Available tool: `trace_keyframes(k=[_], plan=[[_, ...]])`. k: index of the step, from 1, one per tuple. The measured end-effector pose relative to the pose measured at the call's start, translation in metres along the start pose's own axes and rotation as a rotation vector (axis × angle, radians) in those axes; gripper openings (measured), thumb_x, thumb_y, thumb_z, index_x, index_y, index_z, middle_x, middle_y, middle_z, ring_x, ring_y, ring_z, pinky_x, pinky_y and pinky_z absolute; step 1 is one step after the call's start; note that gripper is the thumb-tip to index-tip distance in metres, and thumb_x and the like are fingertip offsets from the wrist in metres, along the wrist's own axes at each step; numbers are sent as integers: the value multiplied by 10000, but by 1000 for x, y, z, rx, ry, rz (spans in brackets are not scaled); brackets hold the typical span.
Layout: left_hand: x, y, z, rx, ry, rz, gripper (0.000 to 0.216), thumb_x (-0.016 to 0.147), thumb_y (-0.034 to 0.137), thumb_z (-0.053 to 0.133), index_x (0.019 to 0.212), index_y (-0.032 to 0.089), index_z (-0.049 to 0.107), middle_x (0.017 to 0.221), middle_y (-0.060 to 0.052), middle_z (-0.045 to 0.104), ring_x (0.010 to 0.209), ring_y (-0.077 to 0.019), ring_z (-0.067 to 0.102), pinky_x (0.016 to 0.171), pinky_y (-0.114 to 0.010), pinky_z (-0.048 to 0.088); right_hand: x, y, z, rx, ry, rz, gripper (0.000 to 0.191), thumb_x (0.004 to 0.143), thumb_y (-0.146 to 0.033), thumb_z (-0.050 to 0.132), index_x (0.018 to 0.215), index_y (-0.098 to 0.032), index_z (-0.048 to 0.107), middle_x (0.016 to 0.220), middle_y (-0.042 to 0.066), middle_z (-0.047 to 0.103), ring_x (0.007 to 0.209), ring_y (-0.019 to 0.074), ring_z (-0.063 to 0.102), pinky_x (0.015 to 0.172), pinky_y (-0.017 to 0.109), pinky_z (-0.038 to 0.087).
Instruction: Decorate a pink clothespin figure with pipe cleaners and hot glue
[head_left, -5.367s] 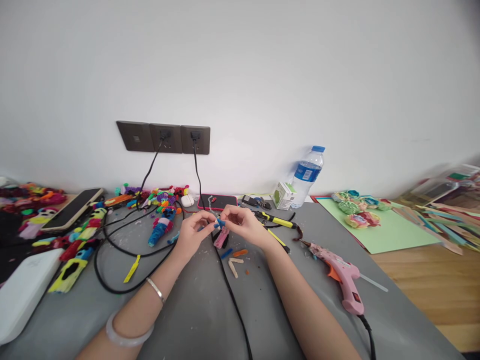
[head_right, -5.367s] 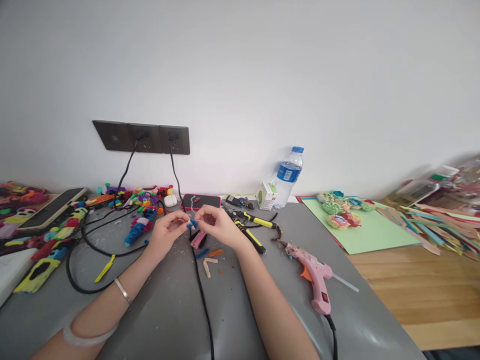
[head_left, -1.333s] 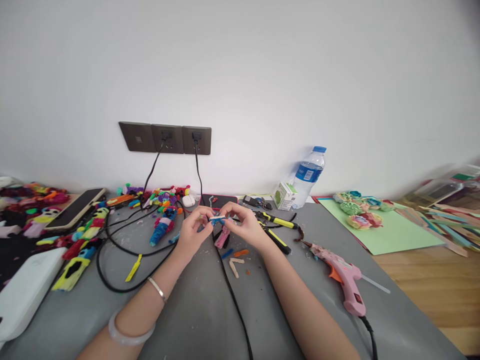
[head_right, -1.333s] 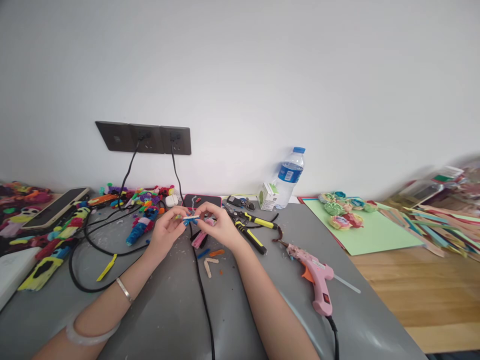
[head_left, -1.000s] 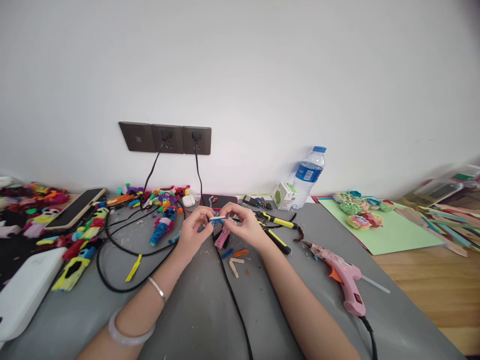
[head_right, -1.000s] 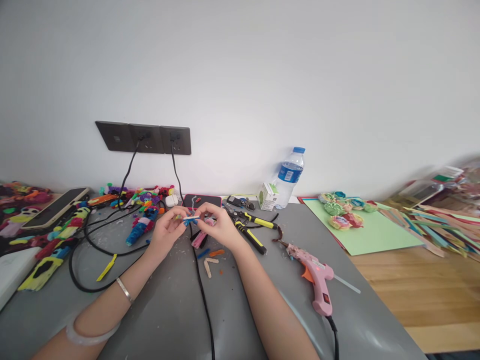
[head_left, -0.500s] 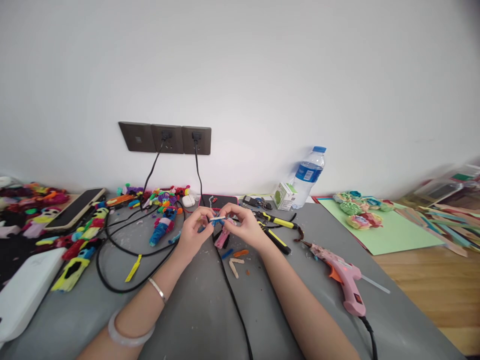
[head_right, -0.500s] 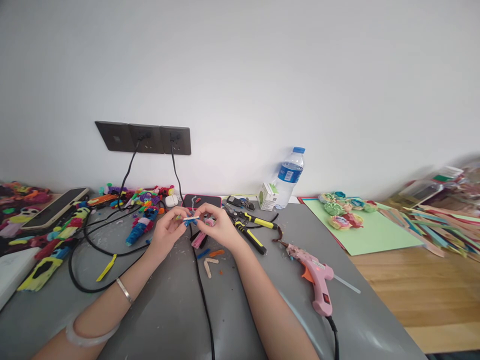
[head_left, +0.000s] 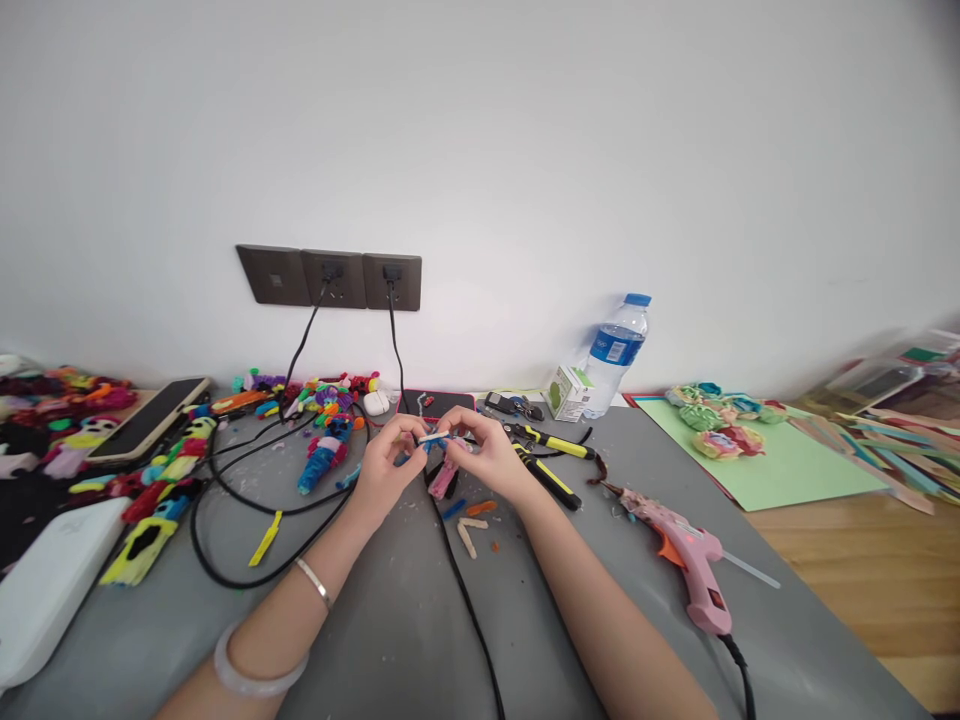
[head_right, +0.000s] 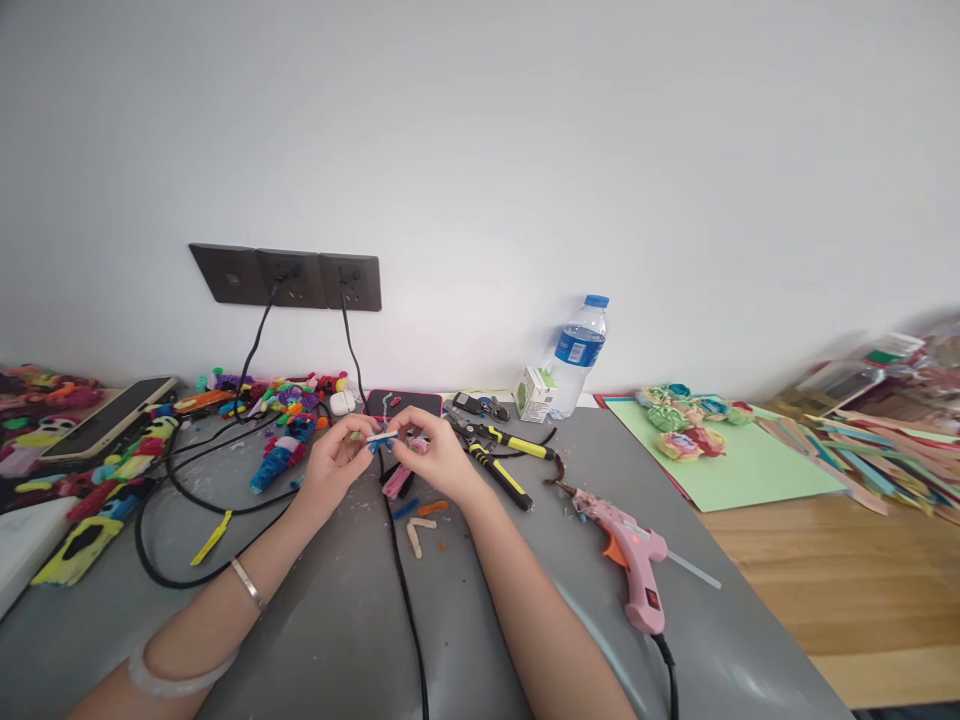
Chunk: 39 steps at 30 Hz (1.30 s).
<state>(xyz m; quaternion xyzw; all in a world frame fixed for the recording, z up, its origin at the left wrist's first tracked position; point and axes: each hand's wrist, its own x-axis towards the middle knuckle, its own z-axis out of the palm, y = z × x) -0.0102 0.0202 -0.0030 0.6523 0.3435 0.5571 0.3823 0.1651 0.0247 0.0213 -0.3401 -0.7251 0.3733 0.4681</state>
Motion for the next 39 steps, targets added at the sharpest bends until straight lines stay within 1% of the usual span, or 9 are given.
trace_keyframes(k=[3,8,12,19,28,34,39], plan=[[0,0,1,17,20,-10,39,773,174,603,802,194,587,916,-54,598,860,-177,582,697,-255,464,0,2,1,-12,17,-6,64,803,-187,564,851,-189,607,828,19,612,750,156,549,706,276,430],[0,3,2,56,56,-21,24,772,183,618,795,190,612,918,-57,596,863,-180,580,671,-247,460,1,3,3,-33,35,7,54,817,-198,562,858,-192,598,803,13,598,735,153,542,680,267,422],[0,3,1,71,69,-17,28,778,204,628,802,192,621,922,-58,596,829,-172,572,644,-240,461,1,3,3,-70,51,-17,39,820,-205,572,848,-195,597,777,5,599,722,153,538,693,272,428],[0,2,0,68,93,-16,21,780,203,631,798,193,633,927,-44,588,686,-127,523,585,-229,440,2,8,4,-86,95,-37,51,822,-203,575,861,-199,608,797,14,624,718,156,554,704,282,448],[0,1,0,53,105,-30,36,758,202,651,769,186,620,952,-46,593,673,-117,522,593,-236,435,2,11,4,-90,114,-16,53,824,-213,590,869,-196,613,806,15,633,721,159,569,703,285,451],[0,1,1,40,103,-39,43,750,192,650,753,181,609,956,-46,591,657,-111,506,612,-245,437,1,11,4,-84,101,-11,59,827,-197,584,875,-185,615,799,12,623,718,152,563,702,274,443],[-1,0,2,45,92,-49,29,772,177,620,763,179,593,959,-46,584,697,-115,520,632,-235,436,1,11,4,-73,96,-11,53,837,-205,587,871,-180,620,792,14,621,709,150,553,690,273,439]])
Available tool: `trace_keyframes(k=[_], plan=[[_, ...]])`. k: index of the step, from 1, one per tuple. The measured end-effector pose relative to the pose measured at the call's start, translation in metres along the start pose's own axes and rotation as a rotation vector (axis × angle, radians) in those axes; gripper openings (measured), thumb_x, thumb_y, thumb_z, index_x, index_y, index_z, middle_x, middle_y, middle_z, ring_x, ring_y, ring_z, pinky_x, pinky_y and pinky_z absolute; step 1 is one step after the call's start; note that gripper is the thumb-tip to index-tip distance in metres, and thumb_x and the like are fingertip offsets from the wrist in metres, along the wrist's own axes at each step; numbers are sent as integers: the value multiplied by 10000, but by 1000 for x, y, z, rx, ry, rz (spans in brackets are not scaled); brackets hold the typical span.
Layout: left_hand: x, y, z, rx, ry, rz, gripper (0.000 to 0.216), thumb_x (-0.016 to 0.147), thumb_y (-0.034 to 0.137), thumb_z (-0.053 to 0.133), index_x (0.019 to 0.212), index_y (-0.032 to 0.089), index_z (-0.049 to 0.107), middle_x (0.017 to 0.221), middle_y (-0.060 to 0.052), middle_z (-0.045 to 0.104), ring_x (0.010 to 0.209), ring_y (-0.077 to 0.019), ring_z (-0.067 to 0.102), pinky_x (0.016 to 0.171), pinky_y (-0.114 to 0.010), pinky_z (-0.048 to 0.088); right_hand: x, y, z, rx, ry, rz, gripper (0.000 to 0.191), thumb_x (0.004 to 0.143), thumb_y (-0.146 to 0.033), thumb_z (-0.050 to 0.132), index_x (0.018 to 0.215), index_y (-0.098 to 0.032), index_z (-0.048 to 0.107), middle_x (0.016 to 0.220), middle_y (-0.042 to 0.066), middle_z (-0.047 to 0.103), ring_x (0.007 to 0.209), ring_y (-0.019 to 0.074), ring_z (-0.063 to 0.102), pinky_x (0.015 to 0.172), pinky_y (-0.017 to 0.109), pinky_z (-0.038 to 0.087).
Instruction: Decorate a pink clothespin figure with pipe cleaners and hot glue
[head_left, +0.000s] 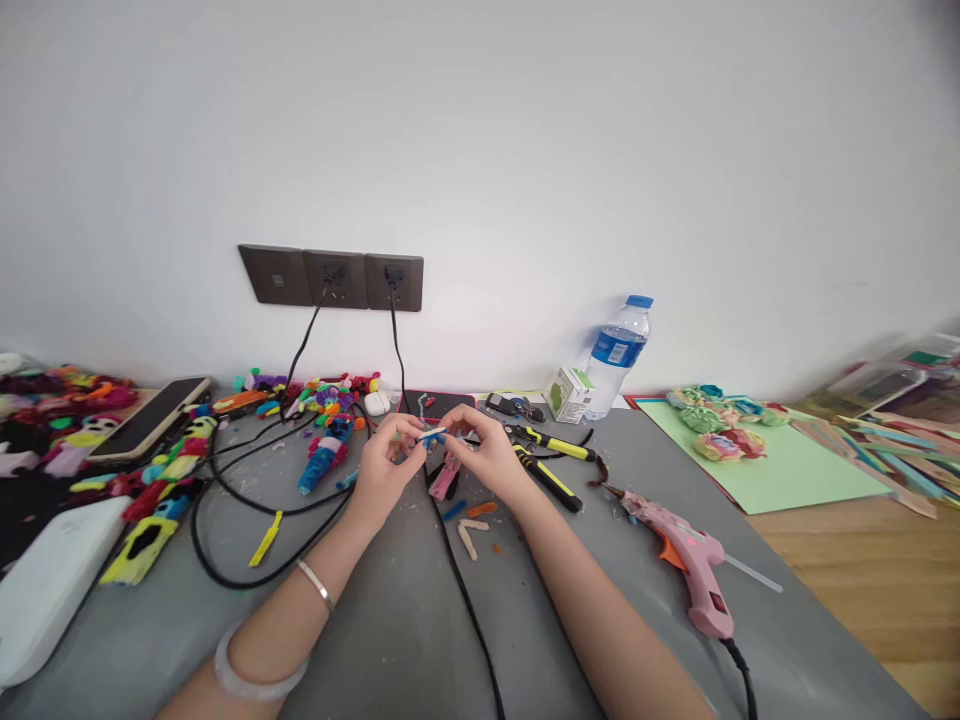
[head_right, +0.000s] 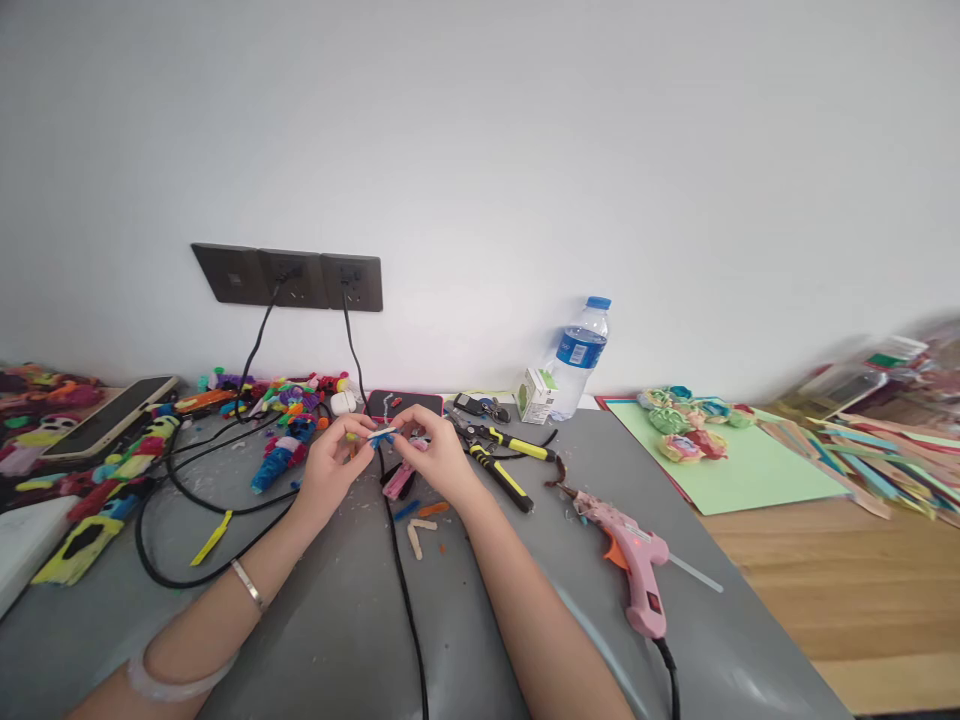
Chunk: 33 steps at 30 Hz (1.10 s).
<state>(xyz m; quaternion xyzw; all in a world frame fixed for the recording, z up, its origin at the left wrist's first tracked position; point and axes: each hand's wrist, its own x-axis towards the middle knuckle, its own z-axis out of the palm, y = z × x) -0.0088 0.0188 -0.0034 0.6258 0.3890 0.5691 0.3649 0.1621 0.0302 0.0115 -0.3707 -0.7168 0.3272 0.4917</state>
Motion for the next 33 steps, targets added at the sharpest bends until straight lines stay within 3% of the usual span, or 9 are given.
trace_keyframes(k=[24,33], plan=[[0,-9,-2,22,40,-5,53,806,203,595,857,191,604,949,-48,605,824,-154,587,694,-244,481,1,4,-4,33,8,44,112,853,-294,615,843,-191,656,814,34,652,706,164,586,662,293,466],[0,-6,-1,12,44,-26,58,799,209,602,853,189,600,948,-44,603,721,-126,554,640,-231,476,1,4,-4,69,-2,92,134,843,-326,629,835,-194,656,782,32,643,693,168,579,630,287,476]])
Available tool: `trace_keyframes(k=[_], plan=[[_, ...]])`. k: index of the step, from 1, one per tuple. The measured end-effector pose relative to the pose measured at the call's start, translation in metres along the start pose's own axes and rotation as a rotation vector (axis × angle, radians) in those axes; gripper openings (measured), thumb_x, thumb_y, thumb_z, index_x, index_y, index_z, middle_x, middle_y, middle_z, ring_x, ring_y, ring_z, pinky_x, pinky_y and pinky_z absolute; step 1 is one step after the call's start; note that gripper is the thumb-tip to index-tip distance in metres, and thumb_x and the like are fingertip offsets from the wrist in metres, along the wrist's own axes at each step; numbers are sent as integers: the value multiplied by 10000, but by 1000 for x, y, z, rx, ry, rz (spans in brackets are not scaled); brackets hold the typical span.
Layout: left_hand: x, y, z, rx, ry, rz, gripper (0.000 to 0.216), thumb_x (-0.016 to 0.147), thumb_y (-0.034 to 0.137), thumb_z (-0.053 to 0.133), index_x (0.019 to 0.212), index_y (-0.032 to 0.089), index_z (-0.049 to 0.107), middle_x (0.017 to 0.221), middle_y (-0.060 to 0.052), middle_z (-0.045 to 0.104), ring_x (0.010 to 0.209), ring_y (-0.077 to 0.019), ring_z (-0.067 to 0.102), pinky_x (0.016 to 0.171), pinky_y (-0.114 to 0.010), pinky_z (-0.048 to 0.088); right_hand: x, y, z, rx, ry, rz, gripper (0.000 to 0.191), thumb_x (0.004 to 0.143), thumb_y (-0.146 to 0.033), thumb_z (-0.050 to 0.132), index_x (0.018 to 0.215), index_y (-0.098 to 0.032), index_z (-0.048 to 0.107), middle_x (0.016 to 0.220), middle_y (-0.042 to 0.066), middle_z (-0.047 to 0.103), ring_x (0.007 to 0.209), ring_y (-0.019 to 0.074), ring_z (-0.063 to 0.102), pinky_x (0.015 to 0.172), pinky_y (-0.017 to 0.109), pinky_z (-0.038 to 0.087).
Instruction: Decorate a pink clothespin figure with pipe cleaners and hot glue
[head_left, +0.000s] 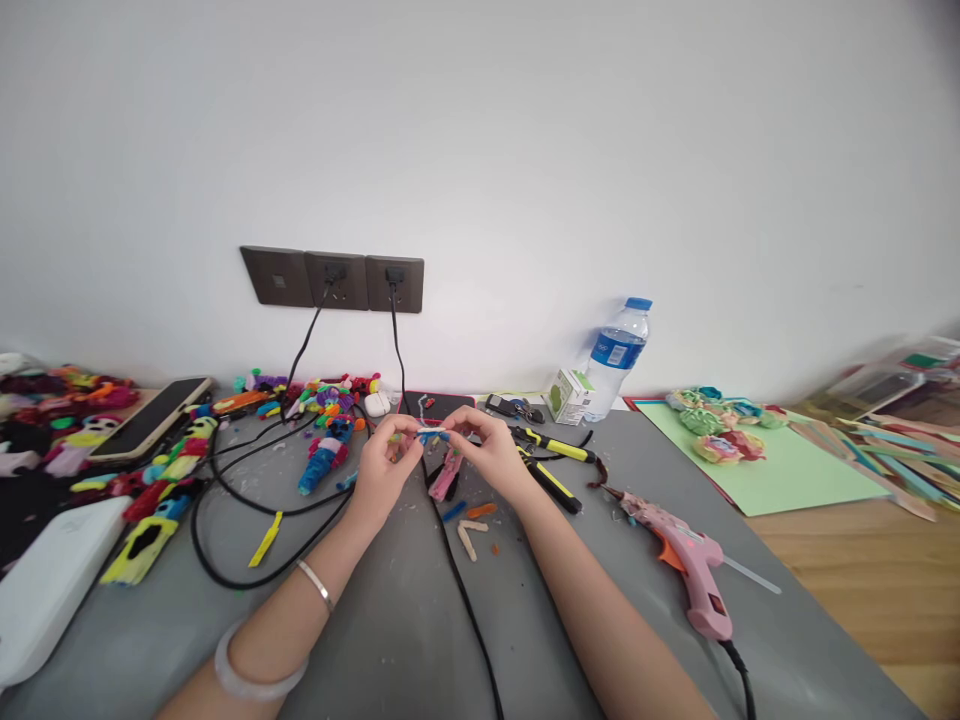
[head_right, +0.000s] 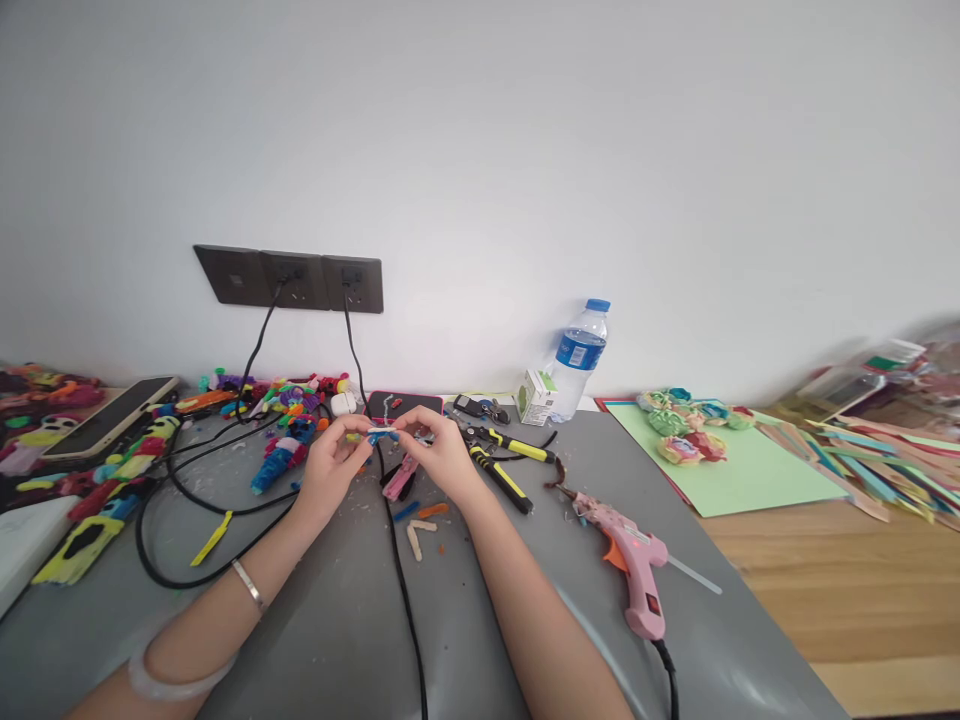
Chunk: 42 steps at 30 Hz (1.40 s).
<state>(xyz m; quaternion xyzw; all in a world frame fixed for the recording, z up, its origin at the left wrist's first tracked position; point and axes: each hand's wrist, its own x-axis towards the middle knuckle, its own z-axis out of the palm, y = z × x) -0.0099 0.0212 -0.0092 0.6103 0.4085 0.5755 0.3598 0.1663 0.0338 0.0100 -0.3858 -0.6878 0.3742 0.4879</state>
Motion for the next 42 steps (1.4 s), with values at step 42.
trace_keyframes(k=[42], plan=[[0,6,2,68,-32,59,27,779,178,605,803,187,599,947,-54,610,754,-140,565,656,-242,471,-1,-4,3,-108,18,-114,44,823,-202,589,861,-196,611,809,13,636,706,151,557,691,283,408]])
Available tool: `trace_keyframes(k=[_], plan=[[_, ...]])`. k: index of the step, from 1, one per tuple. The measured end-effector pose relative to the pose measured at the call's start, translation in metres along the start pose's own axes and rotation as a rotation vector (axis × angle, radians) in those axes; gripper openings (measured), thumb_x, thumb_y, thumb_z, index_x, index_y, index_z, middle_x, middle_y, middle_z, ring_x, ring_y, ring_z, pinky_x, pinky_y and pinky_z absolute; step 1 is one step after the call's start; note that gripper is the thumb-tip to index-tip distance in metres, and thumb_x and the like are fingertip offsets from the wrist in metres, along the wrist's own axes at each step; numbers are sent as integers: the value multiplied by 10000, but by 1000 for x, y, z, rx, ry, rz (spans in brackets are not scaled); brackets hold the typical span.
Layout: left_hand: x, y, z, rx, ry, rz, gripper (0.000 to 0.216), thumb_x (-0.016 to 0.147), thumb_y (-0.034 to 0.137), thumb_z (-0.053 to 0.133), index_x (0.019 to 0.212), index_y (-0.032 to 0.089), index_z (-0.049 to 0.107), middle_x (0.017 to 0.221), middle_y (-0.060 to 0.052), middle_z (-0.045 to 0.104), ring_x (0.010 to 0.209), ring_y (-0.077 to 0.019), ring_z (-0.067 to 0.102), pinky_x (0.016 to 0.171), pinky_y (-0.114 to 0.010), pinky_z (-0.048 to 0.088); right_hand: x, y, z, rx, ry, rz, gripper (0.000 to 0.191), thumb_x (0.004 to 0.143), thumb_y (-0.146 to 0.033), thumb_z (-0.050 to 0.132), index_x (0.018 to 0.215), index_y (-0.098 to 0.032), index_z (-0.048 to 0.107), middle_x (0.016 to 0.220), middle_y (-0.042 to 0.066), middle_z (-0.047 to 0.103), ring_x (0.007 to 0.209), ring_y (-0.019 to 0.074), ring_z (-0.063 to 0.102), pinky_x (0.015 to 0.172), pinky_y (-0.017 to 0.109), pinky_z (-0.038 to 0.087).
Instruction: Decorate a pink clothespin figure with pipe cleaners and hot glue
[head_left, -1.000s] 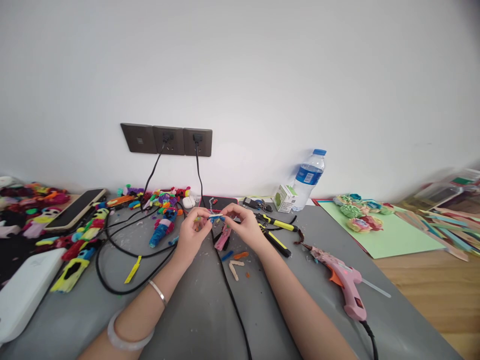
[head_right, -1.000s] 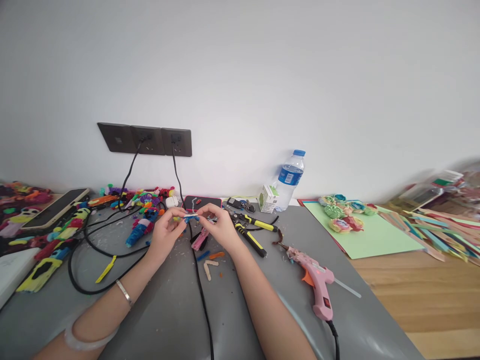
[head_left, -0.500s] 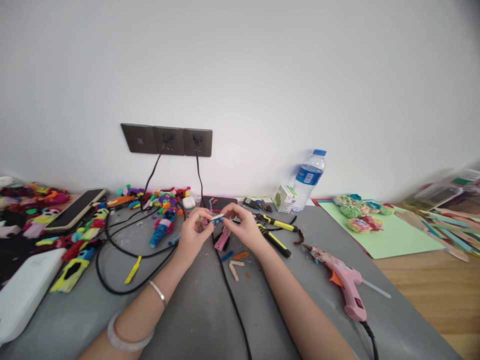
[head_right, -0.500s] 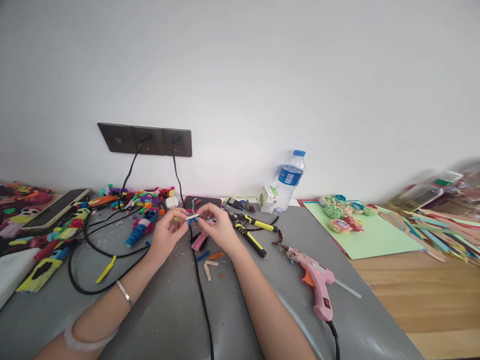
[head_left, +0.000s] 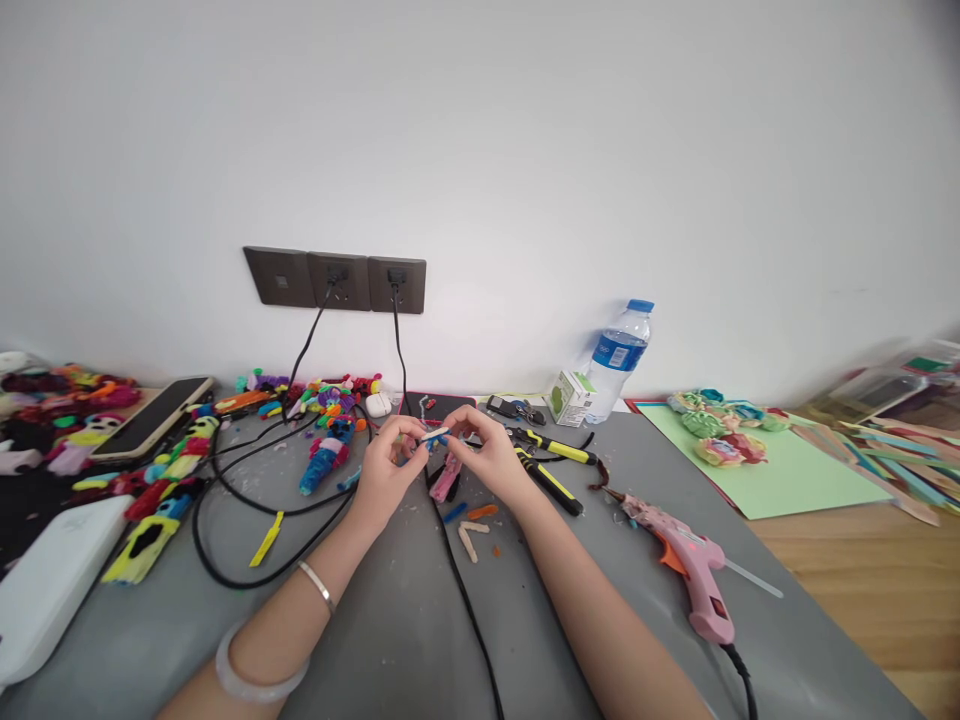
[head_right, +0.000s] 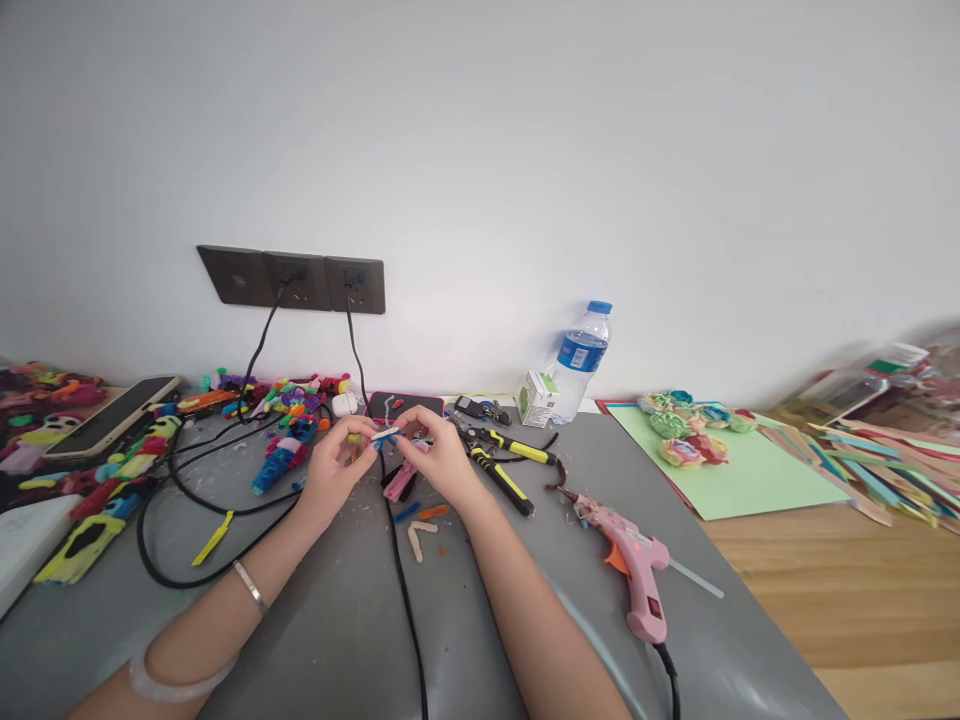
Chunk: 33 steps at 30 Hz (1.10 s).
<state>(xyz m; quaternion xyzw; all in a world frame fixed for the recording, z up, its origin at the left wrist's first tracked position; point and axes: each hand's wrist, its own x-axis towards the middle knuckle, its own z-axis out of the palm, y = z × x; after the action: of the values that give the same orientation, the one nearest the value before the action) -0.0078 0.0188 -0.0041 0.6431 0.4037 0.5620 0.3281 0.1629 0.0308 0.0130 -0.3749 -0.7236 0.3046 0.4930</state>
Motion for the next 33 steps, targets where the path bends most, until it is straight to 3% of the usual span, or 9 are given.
trace_keyframes(k=[10,19,33], plan=[[1,-5,-3,5,-64,49,188,856,228,583,979,219,725,1023,-88,620,936,-207,614,682,-265,505,0,-1,0,10,-3,12,35,831,-220,594,855,-197,606,799,11,625,712,154,559,690,281,416],[1,-2,-3,20,-59,47,177,841,219,592,942,217,738,995,-78,616,801,-174,598,631,-257,478,-1,0,-1,0,-6,-3,41,847,-216,590,871,-198,618,809,12,633,725,156,565,697,285,415],[0,-4,-3,13,-75,86,173,843,168,569,922,223,713,996,-81,603,978,-216,600,680,-260,497,0,-2,-1,-11,-12,1,46,833,-205,589,867,-198,619,796,14,634,712,157,560,698,287,416]])
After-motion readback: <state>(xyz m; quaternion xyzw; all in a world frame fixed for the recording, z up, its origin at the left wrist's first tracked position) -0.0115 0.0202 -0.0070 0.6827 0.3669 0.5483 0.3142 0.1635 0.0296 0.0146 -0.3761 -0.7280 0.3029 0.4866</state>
